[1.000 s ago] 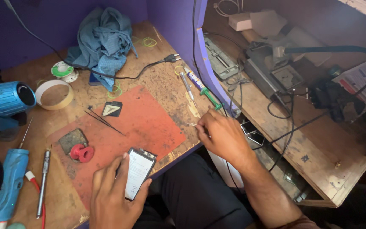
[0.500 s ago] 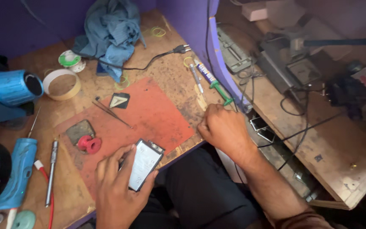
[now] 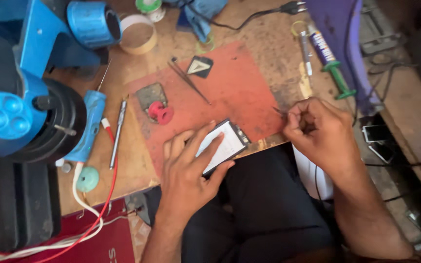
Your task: The person repairs a mobile phone battery by applying pink tape to its connector, using tweezers to position the tape, and then using a soldering iron to solder the connection. The person then inspects the battery and places it on the table.
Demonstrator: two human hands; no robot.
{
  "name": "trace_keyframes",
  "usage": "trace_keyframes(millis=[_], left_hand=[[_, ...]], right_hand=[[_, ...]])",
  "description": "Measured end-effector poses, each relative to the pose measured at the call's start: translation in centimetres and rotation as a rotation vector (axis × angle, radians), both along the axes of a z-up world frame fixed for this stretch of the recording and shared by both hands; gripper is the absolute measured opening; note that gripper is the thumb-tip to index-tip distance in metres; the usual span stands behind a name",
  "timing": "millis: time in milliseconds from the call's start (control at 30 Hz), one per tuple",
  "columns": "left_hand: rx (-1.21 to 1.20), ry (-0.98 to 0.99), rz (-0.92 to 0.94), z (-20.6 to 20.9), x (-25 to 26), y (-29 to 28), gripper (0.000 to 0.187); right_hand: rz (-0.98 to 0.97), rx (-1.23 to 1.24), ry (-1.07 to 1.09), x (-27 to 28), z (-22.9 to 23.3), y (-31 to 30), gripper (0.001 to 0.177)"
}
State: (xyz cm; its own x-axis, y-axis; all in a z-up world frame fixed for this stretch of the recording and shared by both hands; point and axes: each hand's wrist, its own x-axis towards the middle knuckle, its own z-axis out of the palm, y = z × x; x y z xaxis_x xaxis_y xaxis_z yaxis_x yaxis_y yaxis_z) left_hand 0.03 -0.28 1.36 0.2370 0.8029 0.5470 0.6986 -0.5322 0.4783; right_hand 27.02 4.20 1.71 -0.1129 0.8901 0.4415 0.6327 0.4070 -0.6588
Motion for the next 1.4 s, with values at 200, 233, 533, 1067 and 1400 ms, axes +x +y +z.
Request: trace_keyframes(millis=[200,233,533,1067,1400], left_hand=[[-0.028,0.006,-0.002,0.0,0.0,0.0,0.045],[-0.036,0.006,-0.003,0.0,0.0,0.0,0.045],[-0.067,0.030,-0.009,0.1,-0.1,0.1,0.045],[-0.089,0.029,-0.034,0.1,-0.2,-0.1,0.043],[-0.087,0.001,-0.049,0.2,-0.2,-0.2,0.040]], right_hand=[[0.006,-0.083,-0.152,-1.2,0.4,0.8,0.016],[0.014,-0.076,-0.160,-1.2,0.7,0.7,0.015],[-0.010,-0.055,-0.224,-2.3,2.2,0.7,0.015],[-0.067,-0.091,-0.356,-1.8,0.2,1.4,0.024],[0.114,0.008,-0.316,-1.7,1.5,0.6,0.011]])
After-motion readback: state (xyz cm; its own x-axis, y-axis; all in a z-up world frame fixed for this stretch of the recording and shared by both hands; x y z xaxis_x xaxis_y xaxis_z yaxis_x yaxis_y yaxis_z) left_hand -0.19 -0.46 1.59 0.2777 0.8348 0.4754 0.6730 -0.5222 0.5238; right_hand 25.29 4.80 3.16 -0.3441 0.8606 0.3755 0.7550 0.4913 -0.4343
